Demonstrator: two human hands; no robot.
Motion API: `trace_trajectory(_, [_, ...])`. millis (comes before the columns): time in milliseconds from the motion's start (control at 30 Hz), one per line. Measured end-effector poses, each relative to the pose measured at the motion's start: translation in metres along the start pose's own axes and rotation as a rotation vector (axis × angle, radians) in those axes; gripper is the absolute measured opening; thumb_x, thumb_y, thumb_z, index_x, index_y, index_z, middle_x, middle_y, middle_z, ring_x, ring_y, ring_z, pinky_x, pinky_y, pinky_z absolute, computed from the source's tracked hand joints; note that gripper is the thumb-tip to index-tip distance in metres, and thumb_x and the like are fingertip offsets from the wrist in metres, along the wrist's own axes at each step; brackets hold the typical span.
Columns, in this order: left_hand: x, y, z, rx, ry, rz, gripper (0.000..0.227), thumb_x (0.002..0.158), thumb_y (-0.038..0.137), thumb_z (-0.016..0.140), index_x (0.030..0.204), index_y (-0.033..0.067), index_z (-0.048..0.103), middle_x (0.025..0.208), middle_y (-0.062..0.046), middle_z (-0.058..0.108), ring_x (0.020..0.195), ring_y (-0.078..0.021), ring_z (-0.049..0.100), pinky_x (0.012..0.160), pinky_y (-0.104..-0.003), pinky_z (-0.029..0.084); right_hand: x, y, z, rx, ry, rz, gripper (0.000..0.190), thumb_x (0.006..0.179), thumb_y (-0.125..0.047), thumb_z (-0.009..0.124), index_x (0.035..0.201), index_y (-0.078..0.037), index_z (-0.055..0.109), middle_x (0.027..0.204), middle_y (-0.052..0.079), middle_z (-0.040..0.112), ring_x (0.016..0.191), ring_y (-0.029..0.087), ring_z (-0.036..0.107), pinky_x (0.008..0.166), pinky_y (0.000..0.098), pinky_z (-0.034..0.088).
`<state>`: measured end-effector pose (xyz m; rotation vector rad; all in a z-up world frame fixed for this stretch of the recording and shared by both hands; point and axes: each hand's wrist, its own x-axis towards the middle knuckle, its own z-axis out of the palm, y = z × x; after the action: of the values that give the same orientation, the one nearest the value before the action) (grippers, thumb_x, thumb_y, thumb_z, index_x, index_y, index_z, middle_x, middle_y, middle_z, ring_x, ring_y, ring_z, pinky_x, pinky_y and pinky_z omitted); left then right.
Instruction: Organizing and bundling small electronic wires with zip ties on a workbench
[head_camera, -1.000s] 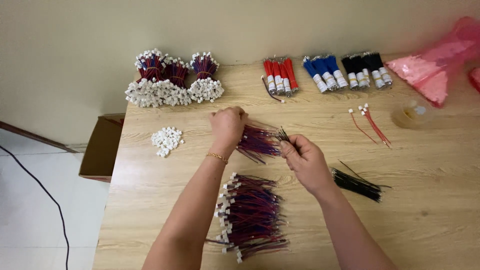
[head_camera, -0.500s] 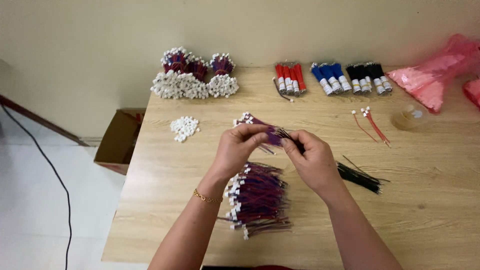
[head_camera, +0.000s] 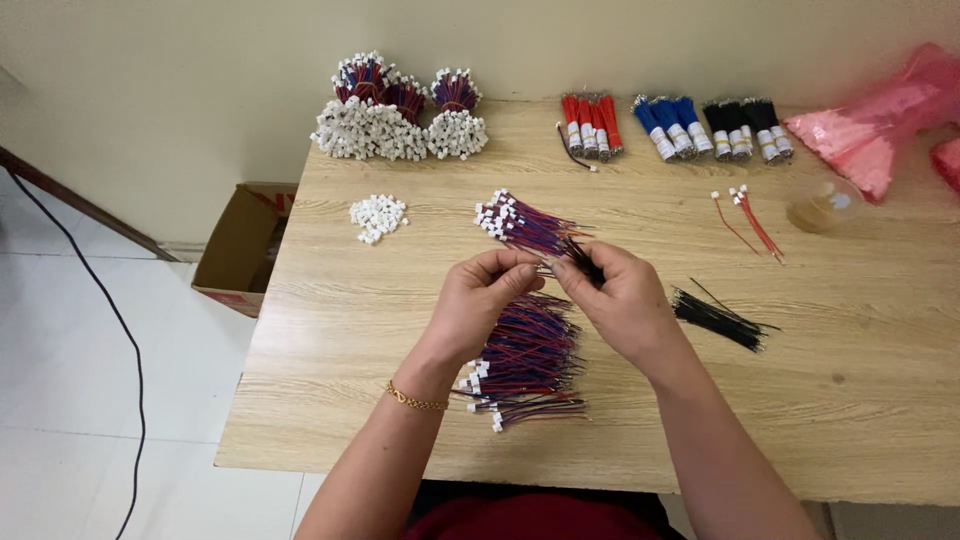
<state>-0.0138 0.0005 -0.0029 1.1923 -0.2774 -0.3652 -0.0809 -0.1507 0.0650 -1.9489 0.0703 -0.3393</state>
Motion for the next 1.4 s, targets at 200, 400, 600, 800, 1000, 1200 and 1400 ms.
trace_trajectory(200, [-0.002,-0.009,-0.006,-0.348,-0.009,-0.094,0.02,0.091,0.003,0.064,0.108,-0.0051,0.066,0.089,-0.013,0.068,0.083,-0.0223,0.072,0.079,-0.033,0.06,-0.003,0.002,-0.002,-0.178,0.033,-0.068,0.013,0.088,-0.017,0.071,0.093,-0.005,0.072,0.078,0.015,0.067,0.076,0.022,0.067,0.067,0.0334,0.053])
trace_trajectory(400, [0.002,-0.014,-0.009,-0.505,-0.072,-0.161,0.019,0.091,0.004,0.063,0.109,-0.0019,0.064,0.095,-0.013,0.07,0.084,-0.0235,0.073,0.08,-0.035,0.061,-0.004,-0.004,-0.002,-0.062,0.029,-0.018,0.01,0.086,-0.012,0.072,0.091,-0.004,0.072,0.073,0.011,0.064,0.069,0.014,0.059,0.062,0.029,0.052])
trace_trajectory(600, [0.003,-0.011,-0.008,-0.555,-0.086,-0.187,0.019,0.092,0.004,0.063,0.109,-0.0018,0.064,0.096,-0.014,0.07,0.086,-0.0246,0.073,0.08,-0.036,0.061,-0.002,0.001,0.0,-0.099,0.059,-0.031,0.011,0.084,-0.013,0.075,0.091,-0.004,0.072,0.074,0.012,0.065,0.069,0.016,0.063,0.061,0.0291,0.054])
trace_trajectory(800, [0.006,-0.016,-0.009,-0.577,-0.071,-0.21,0.019,0.091,0.005,0.063,0.11,-0.0007,0.065,0.095,-0.014,0.071,0.086,-0.0251,0.073,0.08,-0.037,0.061,0.0,0.006,0.0,-0.26,0.092,-0.168,0.013,0.085,-0.018,0.075,0.089,-0.007,0.07,0.07,0.013,0.06,0.065,0.025,0.064,0.057,0.0339,0.051])
trace_trajectory(1000, [0.006,-0.017,-0.01,-0.586,-0.073,-0.214,0.018,0.092,0.005,0.063,0.109,-0.0002,0.065,0.095,-0.014,0.071,0.086,-0.0247,0.073,0.081,-0.037,0.061,-0.001,0.012,0.004,-0.25,0.117,-0.152,0.014,0.084,-0.023,0.076,0.088,-0.011,0.071,0.068,0.008,0.059,0.063,0.02,0.062,0.058,0.0313,0.05])
trace_trajectory(1200, [0.007,-0.019,-0.01,-0.57,-0.064,-0.202,0.018,0.091,0.005,0.064,0.109,-0.0004,0.064,0.094,-0.013,0.07,0.086,-0.0248,0.073,0.08,-0.036,0.061,0.004,0.014,0.005,-0.224,0.083,-0.123,0.014,0.083,-0.02,0.076,0.088,-0.008,0.07,0.069,0.013,0.059,0.064,0.025,0.062,0.06,0.034,0.05])
trace_trajectory(1400, [0.007,-0.021,-0.012,-0.509,-0.03,-0.163,0.019,0.091,0.005,0.065,0.109,-0.0015,0.064,0.094,-0.014,0.069,0.085,-0.0254,0.073,0.08,-0.036,0.061,0.001,0.015,0.008,-0.231,0.085,-0.103,0.016,0.084,-0.023,0.076,0.088,-0.008,0.07,0.069,0.012,0.061,0.065,0.024,0.064,0.061,0.0339,0.051])
